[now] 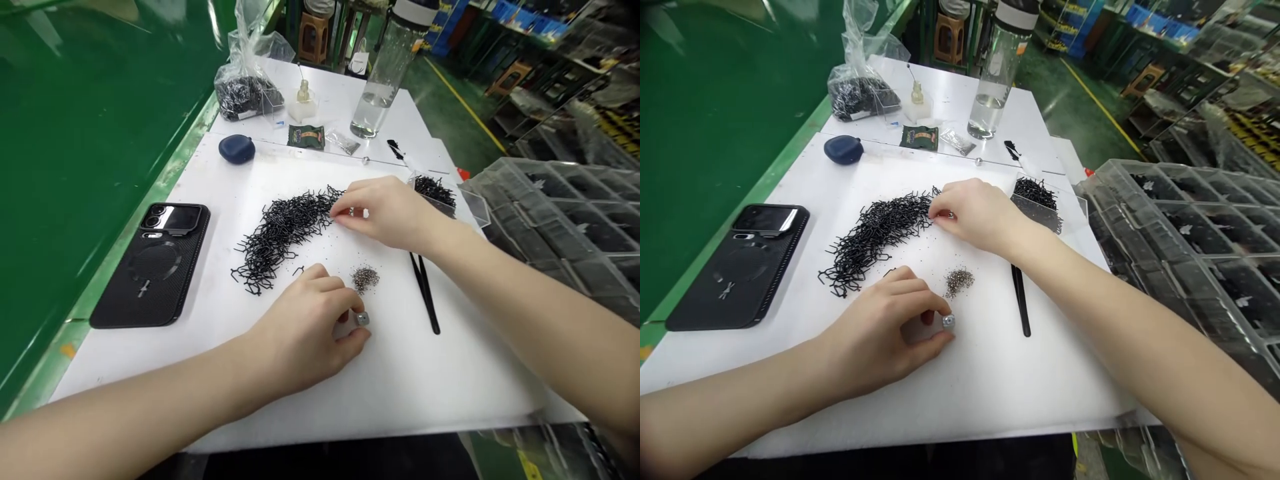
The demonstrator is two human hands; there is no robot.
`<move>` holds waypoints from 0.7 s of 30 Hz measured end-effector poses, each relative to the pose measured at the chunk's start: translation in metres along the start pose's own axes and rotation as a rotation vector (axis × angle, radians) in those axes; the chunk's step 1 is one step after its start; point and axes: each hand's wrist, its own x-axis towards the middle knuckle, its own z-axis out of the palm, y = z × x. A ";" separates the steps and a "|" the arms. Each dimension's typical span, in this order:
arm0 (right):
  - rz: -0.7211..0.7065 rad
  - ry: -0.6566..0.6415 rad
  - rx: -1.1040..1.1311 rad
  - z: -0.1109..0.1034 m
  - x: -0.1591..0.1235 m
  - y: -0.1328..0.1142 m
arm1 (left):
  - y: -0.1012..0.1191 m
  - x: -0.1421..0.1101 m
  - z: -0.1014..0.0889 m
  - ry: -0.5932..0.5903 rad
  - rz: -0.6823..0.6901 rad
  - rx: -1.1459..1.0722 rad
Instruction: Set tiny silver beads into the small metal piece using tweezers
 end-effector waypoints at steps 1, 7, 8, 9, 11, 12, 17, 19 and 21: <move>0.008 0.000 -0.022 0.003 0.003 0.001 | 0.000 0.000 0.001 0.001 -0.002 -0.001; 0.042 0.034 -0.044 0.009 0.002 0.000 | 0.004 0.000 -0.003 0.010 -0.014 -0.032; 0.045 0.050 -0.012 0.008 0.001 -0.001 | 0.004 0.000 -0.004 0.023 -0.017 -0.046; 0.048 0.074 0.029 0.005 -0.001 -0.002 | 0.004 0.000 -0.004 0.041 -0.019 -0.065; 0.066 0.156 0.130 -0.002 -0.010 -0.007 | 0.002 -0.001 -0.002 0.091 -0.021 -0.115; 0.083 0.207 0.190 -0.006 -0.018 -0.010 | 0.001 -0.001 -0.001 0.118 -0.022 -0.142; 0.233 0.439 0.600 -0.008 -0.073 -0.029 | 0.003 0.000 0.000 0.185 -0.094 -0.263; 0.264 0.467 0.723 0.000 -0.089 -0.032 | 0.008 0.001 -0.003 0.185 -0.150 -0.299; 0.283 0.466 0.826 0.009 -0.097 -0.032 | 0.013 0.003 -0.008 0.178 -0.196 -0.335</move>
